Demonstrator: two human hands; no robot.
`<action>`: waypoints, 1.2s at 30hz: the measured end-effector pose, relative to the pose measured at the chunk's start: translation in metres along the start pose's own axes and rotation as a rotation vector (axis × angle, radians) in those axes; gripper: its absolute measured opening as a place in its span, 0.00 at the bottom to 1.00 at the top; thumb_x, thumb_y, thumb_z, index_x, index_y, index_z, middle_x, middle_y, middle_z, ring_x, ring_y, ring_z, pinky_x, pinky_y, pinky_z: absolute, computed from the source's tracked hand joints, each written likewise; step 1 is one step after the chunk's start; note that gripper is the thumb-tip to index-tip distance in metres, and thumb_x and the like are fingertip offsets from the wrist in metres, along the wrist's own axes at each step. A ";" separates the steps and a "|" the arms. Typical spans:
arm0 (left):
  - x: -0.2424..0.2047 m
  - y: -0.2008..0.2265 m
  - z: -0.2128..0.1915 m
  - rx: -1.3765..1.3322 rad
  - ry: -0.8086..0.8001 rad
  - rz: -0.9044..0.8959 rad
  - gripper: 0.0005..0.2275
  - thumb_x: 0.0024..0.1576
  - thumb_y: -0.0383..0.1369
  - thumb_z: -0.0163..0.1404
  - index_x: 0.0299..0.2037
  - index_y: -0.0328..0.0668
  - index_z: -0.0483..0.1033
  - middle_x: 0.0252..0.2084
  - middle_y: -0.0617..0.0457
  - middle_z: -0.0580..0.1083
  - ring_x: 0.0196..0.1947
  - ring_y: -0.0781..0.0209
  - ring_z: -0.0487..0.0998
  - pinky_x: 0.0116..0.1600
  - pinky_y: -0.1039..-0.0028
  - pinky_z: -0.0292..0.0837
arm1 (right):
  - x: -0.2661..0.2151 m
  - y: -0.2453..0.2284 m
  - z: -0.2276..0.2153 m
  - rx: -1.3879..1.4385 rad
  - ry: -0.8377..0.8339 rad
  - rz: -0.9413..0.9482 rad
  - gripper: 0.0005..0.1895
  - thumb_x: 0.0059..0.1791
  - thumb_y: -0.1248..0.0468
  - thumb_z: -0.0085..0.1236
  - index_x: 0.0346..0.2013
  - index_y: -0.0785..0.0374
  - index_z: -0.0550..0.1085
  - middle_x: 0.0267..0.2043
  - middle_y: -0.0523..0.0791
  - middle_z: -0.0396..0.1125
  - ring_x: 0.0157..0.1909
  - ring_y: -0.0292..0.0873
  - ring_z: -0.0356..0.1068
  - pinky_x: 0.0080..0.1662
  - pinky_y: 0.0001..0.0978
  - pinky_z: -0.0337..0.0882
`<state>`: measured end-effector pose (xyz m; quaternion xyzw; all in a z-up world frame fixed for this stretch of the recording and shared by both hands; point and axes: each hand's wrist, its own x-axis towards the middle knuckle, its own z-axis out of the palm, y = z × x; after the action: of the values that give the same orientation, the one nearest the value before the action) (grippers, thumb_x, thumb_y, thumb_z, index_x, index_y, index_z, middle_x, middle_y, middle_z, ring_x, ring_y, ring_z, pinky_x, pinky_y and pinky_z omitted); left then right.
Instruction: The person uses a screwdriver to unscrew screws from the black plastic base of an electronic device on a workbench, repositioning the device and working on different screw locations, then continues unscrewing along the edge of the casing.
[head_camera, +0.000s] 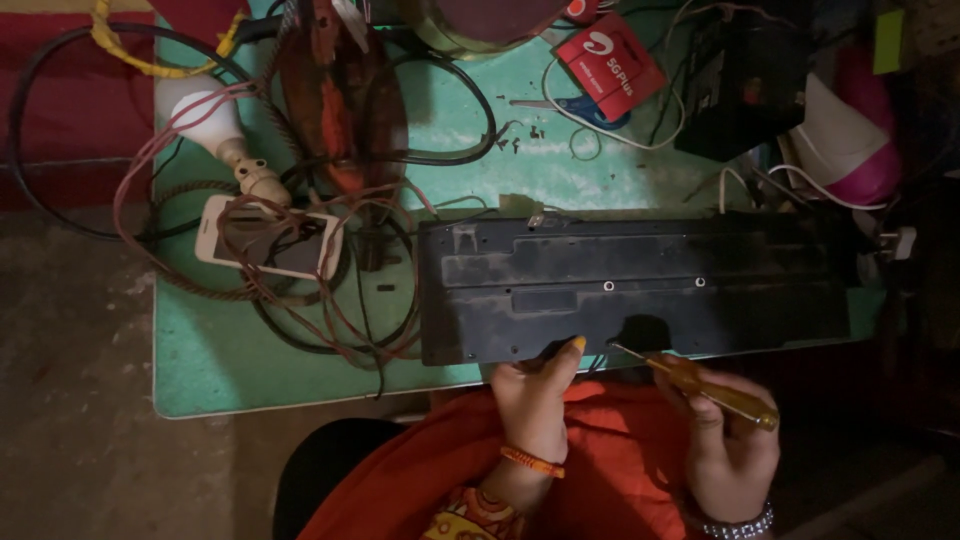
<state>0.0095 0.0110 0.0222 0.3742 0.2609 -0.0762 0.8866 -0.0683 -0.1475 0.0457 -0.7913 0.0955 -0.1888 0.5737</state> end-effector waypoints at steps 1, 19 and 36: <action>0.001 -0.006 -0.004 0.000 0.001 0.000 0.05 0.50 0.16 0.56 0.29 0.33 0.75 0.29 0.56 0.74 0.26 0.70 0.73 0.33 0.77 0.70 | 0.000 0.000 0.000 0.000 -0.001 0.000 0.13 0.57 0.66 0.50 0.55 0.69 0.67 0.55 0.56 0.71 0.59 0.54 0.75 0.58 0.49 0.79; 0.003 -0.017 -0.007 -0.038 0.012 0.029 0.05 0.50 0.17 0.59 0.32 0.31 0.77 0.31 0.57 0.74 0.27 0.69 0.73 0.34 0.77 0.70 | 0.080 -0.084 -0.017 -0.792 -0.371 -0.001 0.13 0.42 0.64 0.68 0.40 0.61 0.82 0.36 0.48 0.79 0.32 0.39 0.81 0.34 0.31 0.78; 0.005 -0.013 -0.004 0.037 0.095 -0.103 0.06 0.49 0.20 0.62 0.35 0.28 0.82 0.32 0.56 0.78 0.29 0.66 0.75 0.35 0.76 0.71 | 0.140 -0.113 0.046 -1.623 -1.712 -0.300 0.21 0.48 0.59 0.55 0.51 0.68 0.68 0.37 0.51 0.72 0.36 0.51 0.76 0.35 0.42 0.79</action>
<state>0.0079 0.0049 0.0084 0.3796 0.3202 -0.1088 0.8611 0.0702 -0.1221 0.1667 -0.7955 -0.3205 0.4516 -0.2458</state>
